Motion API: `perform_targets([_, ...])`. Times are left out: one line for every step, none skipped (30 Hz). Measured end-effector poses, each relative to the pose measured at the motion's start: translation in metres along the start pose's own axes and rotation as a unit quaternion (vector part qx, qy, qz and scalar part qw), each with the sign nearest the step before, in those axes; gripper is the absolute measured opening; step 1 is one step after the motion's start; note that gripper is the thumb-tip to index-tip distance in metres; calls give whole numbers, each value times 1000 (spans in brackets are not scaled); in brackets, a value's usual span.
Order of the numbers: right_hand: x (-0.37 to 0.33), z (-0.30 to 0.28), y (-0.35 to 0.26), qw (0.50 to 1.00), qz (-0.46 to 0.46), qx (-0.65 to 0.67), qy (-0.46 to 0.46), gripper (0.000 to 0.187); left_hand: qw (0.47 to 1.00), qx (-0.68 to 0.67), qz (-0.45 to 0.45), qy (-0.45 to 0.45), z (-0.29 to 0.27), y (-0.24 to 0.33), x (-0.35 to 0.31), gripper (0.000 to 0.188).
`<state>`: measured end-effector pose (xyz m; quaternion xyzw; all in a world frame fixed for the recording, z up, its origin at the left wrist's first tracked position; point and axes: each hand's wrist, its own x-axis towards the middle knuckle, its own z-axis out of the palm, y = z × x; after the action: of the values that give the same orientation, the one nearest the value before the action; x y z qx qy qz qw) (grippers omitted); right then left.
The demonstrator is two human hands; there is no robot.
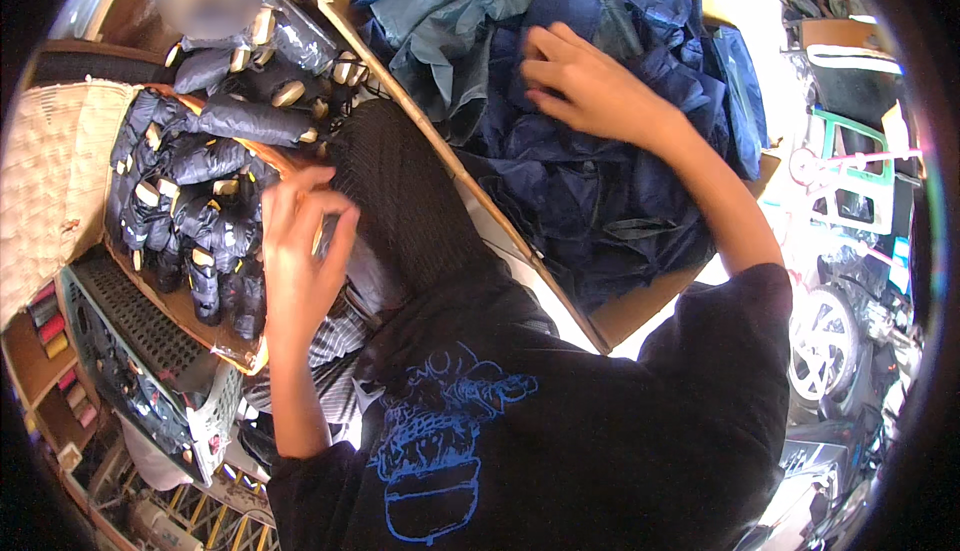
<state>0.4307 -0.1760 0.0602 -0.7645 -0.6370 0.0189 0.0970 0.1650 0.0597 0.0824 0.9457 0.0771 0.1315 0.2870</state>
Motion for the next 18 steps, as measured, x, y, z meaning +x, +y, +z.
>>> perform_targets([8, 7, -3, 991, -66, -19, 115, 36, 999, -20, 35, 29, 3, 10, 17, 12])
perform_targets([9, 8, -6, 993, -41, -43, 101, 36, 994, -35, 96, 38, 6, 21, 39, 11])
perform_targets([10, 12, -7, 994, -21, -68, 88, 37, 986, -48, 154, 51, 11, 30, 58, 11])
perform_targets([6, 14, -6, 996, 26, -82, 24, 37, 979, -48, 196, 39, 17, 39, 77, 11])
perform_targets([1, 16, -5, 991, 72, -102, -42, 37, 969, -49, 241, 26, 24, 47, 95, 11])
perform_targets([-5, 19, -3, 971, 143, -109, -157, 36, 963, -42, 264, -23, 30, 53, 110, 12])
perform_targets([-9, 19, -1, 933, 213, -111, -268, 36, 955, -35, 285, -70, 36, 56, 122, 13])
perform_targets([-12, 18, 2, 917, 212, -106, -322, 34, 952, -20, 281, -122, 44, 53, 130, 14])
perform_targets([-14, 16, 5, 897, 210, -101, -374, 33, 945, -5, 277, -173, 50, 49, 136, 16])
perform_targets([-16, 11, 6, 892, 198, -78, -399, 31, 945, 29, 235, -225, 53, 44, 139, 20])
perform_targets([-18, 5, 3, 885, 185, -52, -423, 30, 939, 64, 191, -279, 56, 42, 142, 24])
perform_targets([-18, 0, 2, 878, 171, -26, -447, 29, 919, 128, 135, -347, 57, 43, 148, 33])
perform_targets([-15, -3, 3, 887, 136, 32, -440, 27, 915, 143, 99, -365, 62, 47, 152, 32])
perform_targets([-11, -3, 3, 892, 102, 89, -431, 26, 909, 157, 64, -382, 68, 53, 154, 31])
perform_targets([-6, -4, 2, 894, 64, 146, -418, 24, 901, 173, 27, -397, 72, 60, 157, 31])
perform_targets([-5, -4, 0, 915, 78, 228, -325, 18, 885, 179, 32, -428, 86, 59, 157, 32])
perform_targets([-1, 9, 6, 943, 64, 237, -225, 11, 868, 187, 36, -458, 100, 59, 156, 33])
perform_targets([5, 8, 2, 970, 90, 180, -133, 17, 777, 232, 89, -578, 96, 76, 157, 32])
